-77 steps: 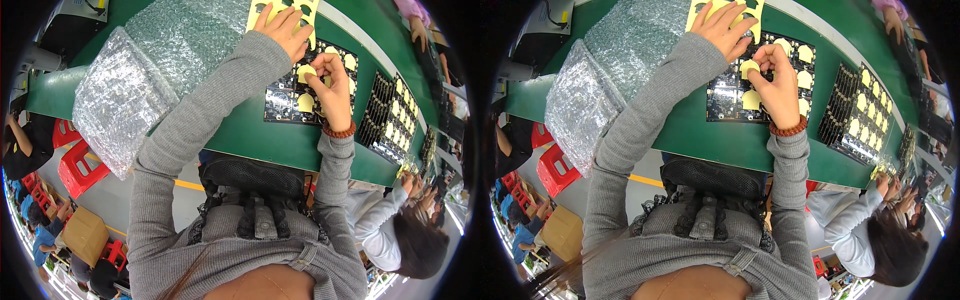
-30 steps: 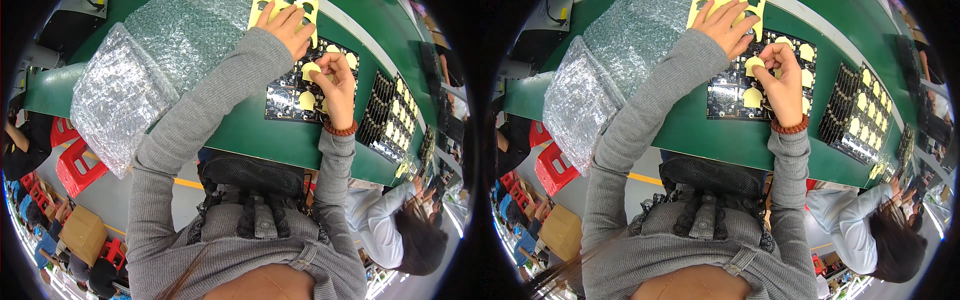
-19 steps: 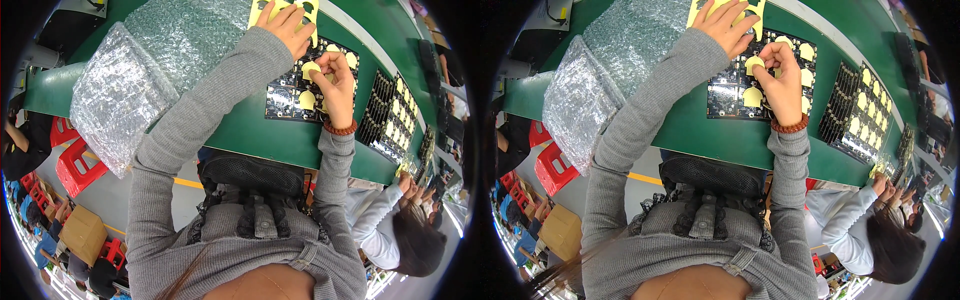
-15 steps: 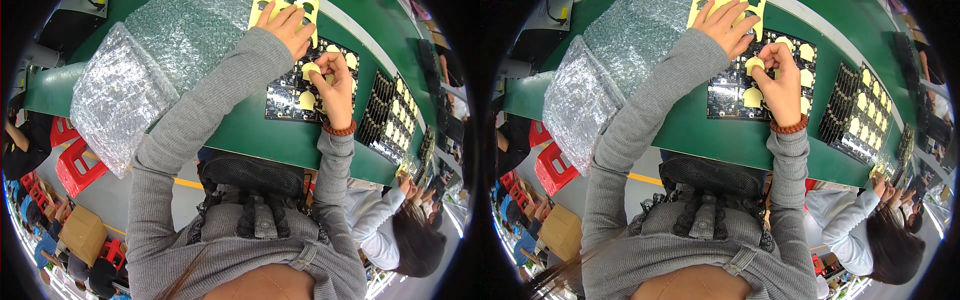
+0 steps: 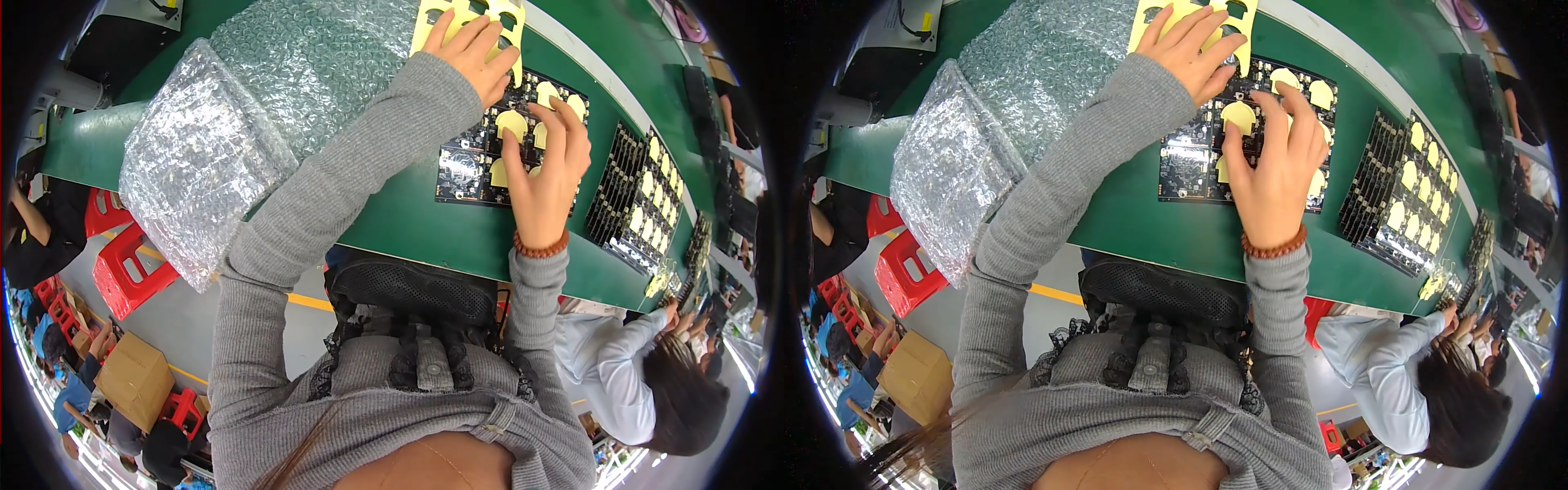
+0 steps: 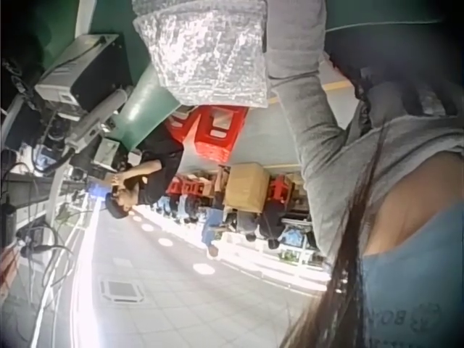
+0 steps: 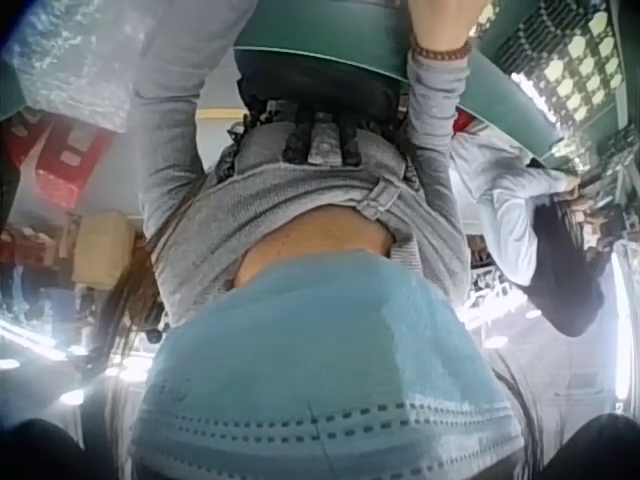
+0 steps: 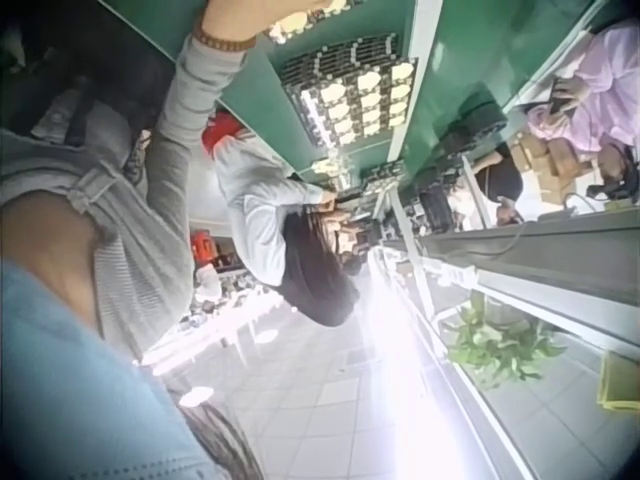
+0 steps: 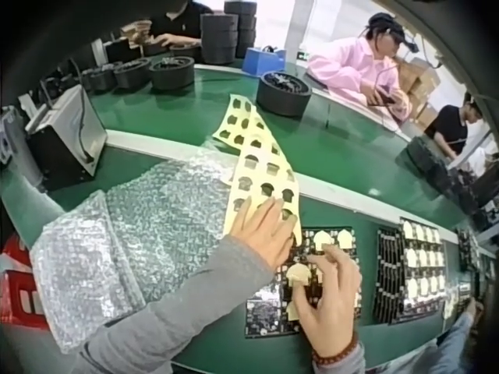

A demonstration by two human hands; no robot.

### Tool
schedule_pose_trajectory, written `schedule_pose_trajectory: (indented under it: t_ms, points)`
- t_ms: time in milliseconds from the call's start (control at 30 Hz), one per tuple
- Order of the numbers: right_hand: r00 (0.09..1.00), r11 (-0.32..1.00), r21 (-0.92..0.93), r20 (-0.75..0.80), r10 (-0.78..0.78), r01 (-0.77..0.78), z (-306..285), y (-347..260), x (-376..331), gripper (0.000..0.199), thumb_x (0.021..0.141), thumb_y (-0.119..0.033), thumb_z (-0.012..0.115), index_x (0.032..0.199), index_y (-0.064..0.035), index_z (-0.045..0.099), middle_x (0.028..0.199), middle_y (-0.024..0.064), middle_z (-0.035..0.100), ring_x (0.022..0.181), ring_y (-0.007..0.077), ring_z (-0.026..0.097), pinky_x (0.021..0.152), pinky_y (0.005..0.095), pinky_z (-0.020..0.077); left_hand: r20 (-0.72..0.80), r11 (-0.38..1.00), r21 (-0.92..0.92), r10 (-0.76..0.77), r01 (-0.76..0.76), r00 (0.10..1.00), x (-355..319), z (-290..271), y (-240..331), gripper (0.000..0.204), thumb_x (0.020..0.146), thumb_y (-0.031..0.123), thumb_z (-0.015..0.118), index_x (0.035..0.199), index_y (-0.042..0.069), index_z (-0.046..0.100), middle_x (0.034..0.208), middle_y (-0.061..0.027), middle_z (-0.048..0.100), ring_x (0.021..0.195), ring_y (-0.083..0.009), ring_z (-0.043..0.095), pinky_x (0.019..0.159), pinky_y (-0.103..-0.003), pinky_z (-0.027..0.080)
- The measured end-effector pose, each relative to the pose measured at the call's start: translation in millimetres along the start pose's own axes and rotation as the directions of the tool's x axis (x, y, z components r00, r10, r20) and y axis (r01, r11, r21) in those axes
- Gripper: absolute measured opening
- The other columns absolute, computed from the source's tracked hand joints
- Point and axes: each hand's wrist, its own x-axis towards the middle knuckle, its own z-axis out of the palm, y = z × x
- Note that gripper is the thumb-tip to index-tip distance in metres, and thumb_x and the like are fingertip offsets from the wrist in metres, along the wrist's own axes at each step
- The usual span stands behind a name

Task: Applying small circular components from a backing sheet onto printed circuit boards.

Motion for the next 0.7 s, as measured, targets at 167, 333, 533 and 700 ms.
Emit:
schedule_pose_trajectory:
  t_ms: [167, 333, 533, 700]
  points:
    - [0.987, 0.973, -0.187, 0.110, -0.116, 0.135, -7, -6, -15, 0.029, 0.076, -0.008, 0.059, 0.103, -0.0008, 0.054, 0.110, 0.0130, 0.054, 0.097, 0.0260, 0.053, 0.086, 0.0370, 0.0368, -0.015, 0.997, -0.074, -0.033, 0.031, 0.999, 1, 2, 3, 0.029, 0.078, 0.025, 0.058, 0.104, 0.011, 0.054, 0.113, -0.0121, 0.049, 0.113, -0.0233, 0.043, 0.099, -0.049, 0.025]
    - [0.973, 0.980, -0.121, 0.191, -0.131, 0.156, -8, 1, -14, 0.027, 0.078, -0.008, 0.057, 0.103, 0.0012, 0.056, 0.112, 0.0135, 0.055, 0.096, 0.0257, 0.056, 0.089, 0.0382, 0.0360, -0.349, 0.980, -0.173, -0.151, 0.095, 0.925, 19, 3, -8, 0.036, 0.079, 0.018, 0.054, 0.112, 0.004, 0.049, 0.114, -0.0188, 0.047, 0.111, -0.0297, 0.042, 0.096, -0.046, 0.029]
    - [0.987, 0.979, 0.201, 0.161, 0.008, -0.041, -26, 12, 24, 0.025, 0.081, -0.011, 0.056, 0.102, 0.0027, 0.056, 0.102, 0.0124, 0.058, 0.089, 0.0229, 0.057, 0.087, 0.0345, 0.0385, -0.329, 0.907, -0.102, -0.418, 0.409, 0.847, 16, -10, -22, 0.050, 0.077, 0.014, 0.059, 0.122, 0.006, 0.039, 0.115, -0.0119, 0.051, 0.107, -0.0292, 0.046, 0.095, -0.043, 0.032]
    - [0.910, 0.660, 0.643, 0.156, 0.384, -0.389, -6, 25, 44, 0.027, 0.084, -0.015, 0.055, 0.105, 0.0025, 0.054, 0.096, 0.0108, 0.059, 0.086, 0.0185, 0.056, 0.082, 0.0296, 0.0409, -0.058, 0.898, -0.213, -0.404, 0.384, 0.913, 17, -16, -24, 0.055, 0.074, 0.016, 0.063, 0.122, 0.006, 0.037, 0.113, -0.0154, 0.053, 0.109, -0.0320, 0.045, 0.095, -0.042, 0.032]
